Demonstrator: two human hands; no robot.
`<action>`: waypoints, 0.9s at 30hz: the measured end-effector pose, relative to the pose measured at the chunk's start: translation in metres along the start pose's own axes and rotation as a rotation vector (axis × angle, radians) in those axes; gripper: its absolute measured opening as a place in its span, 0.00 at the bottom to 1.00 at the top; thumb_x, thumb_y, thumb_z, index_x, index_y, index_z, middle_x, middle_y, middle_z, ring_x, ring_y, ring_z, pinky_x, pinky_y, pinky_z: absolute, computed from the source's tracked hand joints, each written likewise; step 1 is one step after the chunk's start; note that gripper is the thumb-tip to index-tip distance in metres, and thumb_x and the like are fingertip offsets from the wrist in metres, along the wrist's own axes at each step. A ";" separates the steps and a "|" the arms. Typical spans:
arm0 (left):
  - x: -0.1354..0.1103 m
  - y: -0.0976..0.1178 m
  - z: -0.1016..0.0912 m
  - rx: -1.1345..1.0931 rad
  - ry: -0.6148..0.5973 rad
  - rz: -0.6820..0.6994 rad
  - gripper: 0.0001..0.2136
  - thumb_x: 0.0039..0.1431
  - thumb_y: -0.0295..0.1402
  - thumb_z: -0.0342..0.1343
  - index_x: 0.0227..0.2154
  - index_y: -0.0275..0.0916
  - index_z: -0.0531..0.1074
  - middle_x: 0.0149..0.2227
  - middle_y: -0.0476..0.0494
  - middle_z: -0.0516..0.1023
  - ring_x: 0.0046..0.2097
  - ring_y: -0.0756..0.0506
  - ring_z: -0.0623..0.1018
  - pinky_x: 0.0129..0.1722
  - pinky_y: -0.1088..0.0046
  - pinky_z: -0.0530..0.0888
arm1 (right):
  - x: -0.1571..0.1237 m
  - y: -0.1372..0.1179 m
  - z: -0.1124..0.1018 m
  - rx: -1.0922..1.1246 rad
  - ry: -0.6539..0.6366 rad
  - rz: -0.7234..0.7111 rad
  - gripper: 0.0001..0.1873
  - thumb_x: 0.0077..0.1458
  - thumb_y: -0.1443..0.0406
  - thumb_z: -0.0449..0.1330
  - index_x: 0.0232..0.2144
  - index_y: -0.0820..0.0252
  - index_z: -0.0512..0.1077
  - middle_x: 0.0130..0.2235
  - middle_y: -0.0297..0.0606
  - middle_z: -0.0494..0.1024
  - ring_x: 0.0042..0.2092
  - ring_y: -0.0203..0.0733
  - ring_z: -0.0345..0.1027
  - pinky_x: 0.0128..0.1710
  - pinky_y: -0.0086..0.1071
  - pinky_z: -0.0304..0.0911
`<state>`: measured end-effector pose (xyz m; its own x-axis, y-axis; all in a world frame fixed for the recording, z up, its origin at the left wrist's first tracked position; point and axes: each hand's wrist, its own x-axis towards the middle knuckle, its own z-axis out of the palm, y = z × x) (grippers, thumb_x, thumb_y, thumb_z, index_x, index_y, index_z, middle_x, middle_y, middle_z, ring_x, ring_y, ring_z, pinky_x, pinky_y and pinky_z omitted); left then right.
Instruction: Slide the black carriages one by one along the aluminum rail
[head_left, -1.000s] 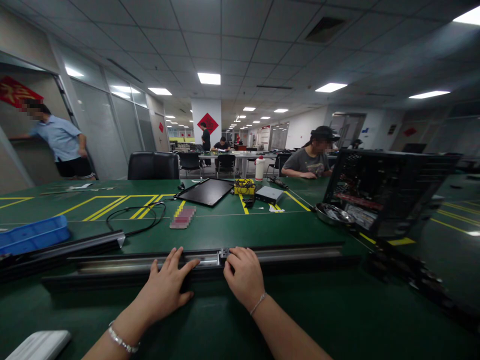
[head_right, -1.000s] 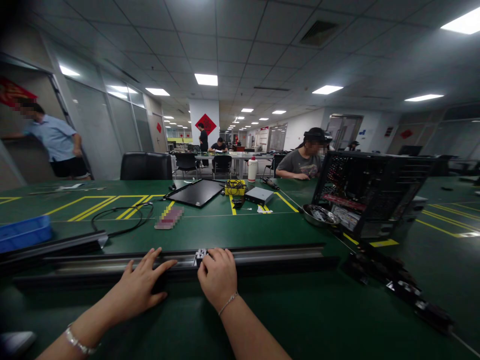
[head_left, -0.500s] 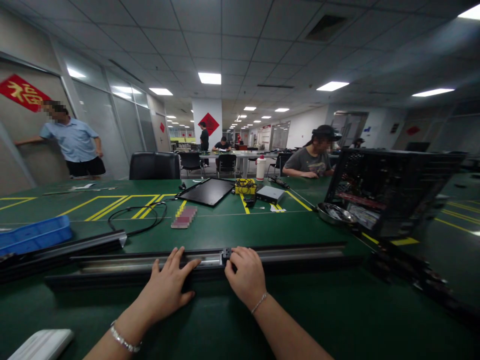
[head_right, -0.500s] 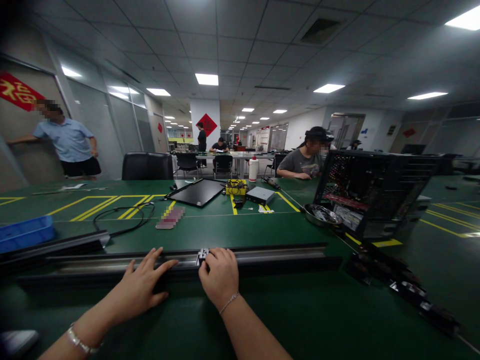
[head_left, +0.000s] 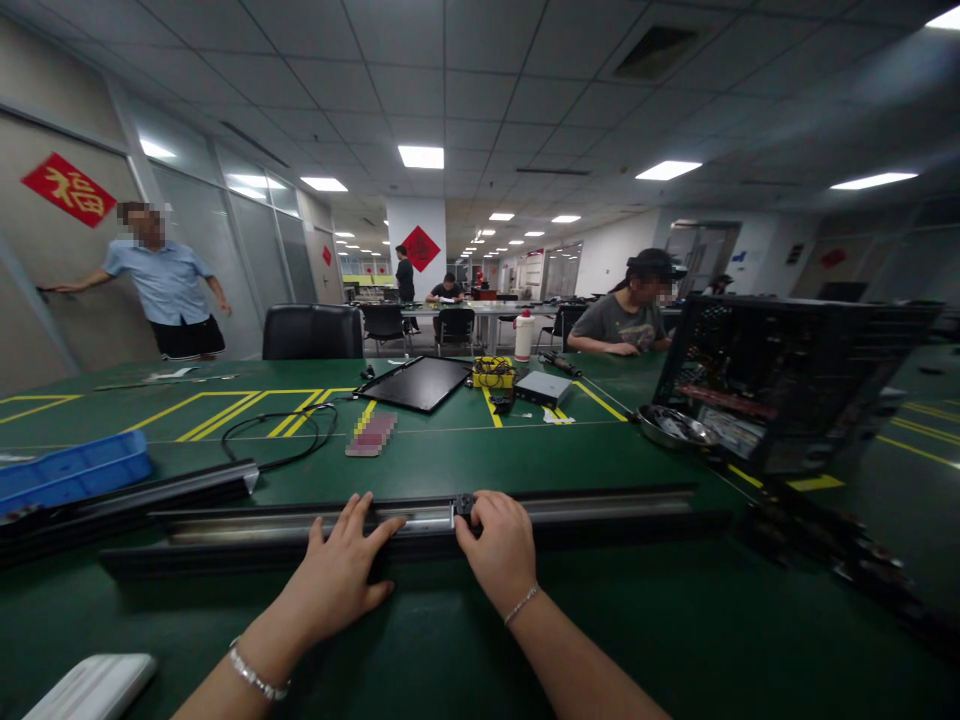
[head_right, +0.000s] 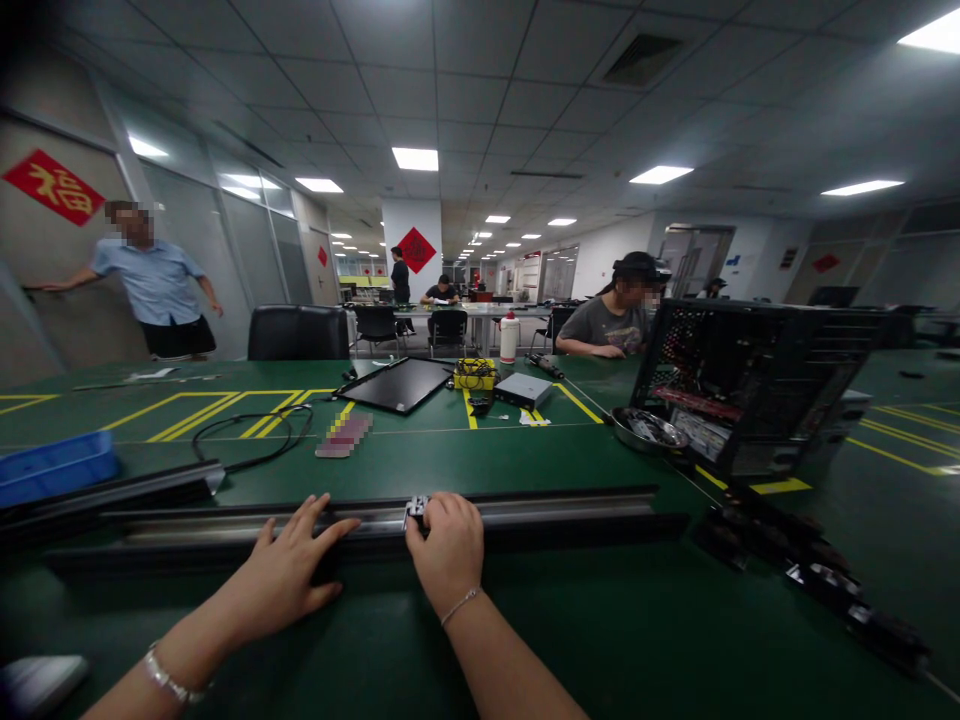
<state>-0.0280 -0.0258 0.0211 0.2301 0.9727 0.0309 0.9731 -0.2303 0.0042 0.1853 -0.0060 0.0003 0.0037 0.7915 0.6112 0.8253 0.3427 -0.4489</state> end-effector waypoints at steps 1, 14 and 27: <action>0.000 0.000 0.001 0.003 0.006 0.002 0.31 0.46 0.39 0.53 0.57 0.54 0.56 0.65 0.38 0.47 0.65 0.33 0.45 0.56 0.40 0.49 | 0.000 0.000 0.001 -0.002 0.008 0.024 0.06 0.49 0.64 0.58 0.23 0.57 0.64 0.36 0.37 0.74 0.41 0.42 0.65 0.44 0.35 0.55; 0.001 -0.002 0.005 0.020 0.024 0.009 0.32 0.46 0.38 0.53 0.57 0.54 0.56 0.65 0.37 0.47 0.64 0.33 0.46 0.55 0.40 0.50 | 0.002 -0.002 -0.003 -0.001 -0.080 0.021 0.14 0.50 0.63 0.56 0.41 0.53 0.72 0.43 0.35 0.76 0.49 0.43 0.63 0.54 0.38 0.48; 0.001 -0.002 0.005 0.010 0.029 0.004 0.32 0.46 0.39 0.54 0.57 0.55 0.56 0.65 0.35 0.47 0.64 0.33 0.46 0.55 0.40 0.50 | 0.002 -0.004 -0.004 0.015 -0.057 0.055 0.13 0.50 0.64 0.55 0.40 0.55 0.72 0.42 0.37 0.76 0.49 0.44 0.63 0.54 0.39 0.47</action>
<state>-0.0301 -0.0240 0.0158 0.2335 0.9705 0.0598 0.9723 -0.2336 -0.0059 0.1849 -0.0081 0.0059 0.0157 0.8368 0.5473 0.8162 0.3055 -0.4905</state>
